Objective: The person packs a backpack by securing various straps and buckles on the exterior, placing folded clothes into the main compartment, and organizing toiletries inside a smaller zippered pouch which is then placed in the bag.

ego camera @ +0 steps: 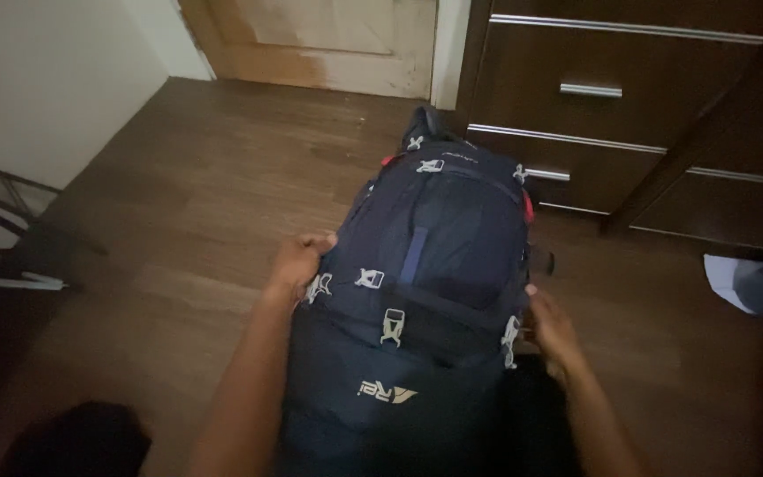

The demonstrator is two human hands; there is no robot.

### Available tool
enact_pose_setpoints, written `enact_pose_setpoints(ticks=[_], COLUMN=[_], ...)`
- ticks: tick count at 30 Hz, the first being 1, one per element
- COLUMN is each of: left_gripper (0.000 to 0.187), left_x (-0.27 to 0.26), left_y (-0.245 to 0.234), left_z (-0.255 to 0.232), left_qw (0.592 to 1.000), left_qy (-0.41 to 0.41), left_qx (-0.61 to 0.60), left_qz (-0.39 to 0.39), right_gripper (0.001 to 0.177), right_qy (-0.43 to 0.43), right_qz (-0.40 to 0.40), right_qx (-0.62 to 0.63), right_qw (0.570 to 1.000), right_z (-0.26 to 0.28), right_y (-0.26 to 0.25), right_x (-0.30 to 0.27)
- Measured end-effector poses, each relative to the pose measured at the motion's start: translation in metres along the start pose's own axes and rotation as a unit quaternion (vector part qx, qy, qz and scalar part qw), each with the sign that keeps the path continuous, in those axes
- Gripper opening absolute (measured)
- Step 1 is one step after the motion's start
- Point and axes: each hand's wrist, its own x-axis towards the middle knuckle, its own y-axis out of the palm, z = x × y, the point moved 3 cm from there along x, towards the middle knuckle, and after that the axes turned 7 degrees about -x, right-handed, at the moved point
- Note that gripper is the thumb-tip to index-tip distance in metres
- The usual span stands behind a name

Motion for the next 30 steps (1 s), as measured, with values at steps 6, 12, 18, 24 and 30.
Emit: enact_pose_setpoints(ticks=[6, 12, 18, 24, 30], left_gripper=[0.031, 0.025, 0.014, 0.012, 0.012], left_x=[0.025, 0.012, 0.102, 0.028, 0.094], left_y=[-0.003, 0.001, -0.020, 0.010, 0.012], left_z=[0.007, -0.018, 0.058, -0.019, 0.025], left_qw=[0.996, 0.924, 0.969, 1.000, 0.993], left_qy=[0.068, 0.196, 0.236, 0.004, 0.083], left_qx=[0.059, 0.323, -0.058, -0.007, -0.055], left_qz=[0.027, -0.064, 0.041, 0.002, 0.064], right_gripper=[0.055, 0.027, 0.027, 0.024, 0.034], right_qy=[0.008, -0.006, -0.061, -0.204, -0.286], right_qz=[0.044, -0.040, 0.017, 0.055, 0.031], right_qx=[0.184, 0.151, 0.465, 0.457, 0.461], right_qw=[0.982, 0.988, 0.883, 0.864, 0.839], right_z=[0.030, 0.017, 0.059, 0.077, 0.093], right_y=[0.003, -0.007, -0.010, -0.024, -0.036], right_x=[-0.016, -0.001, -0.023, -0.019, -0.030])
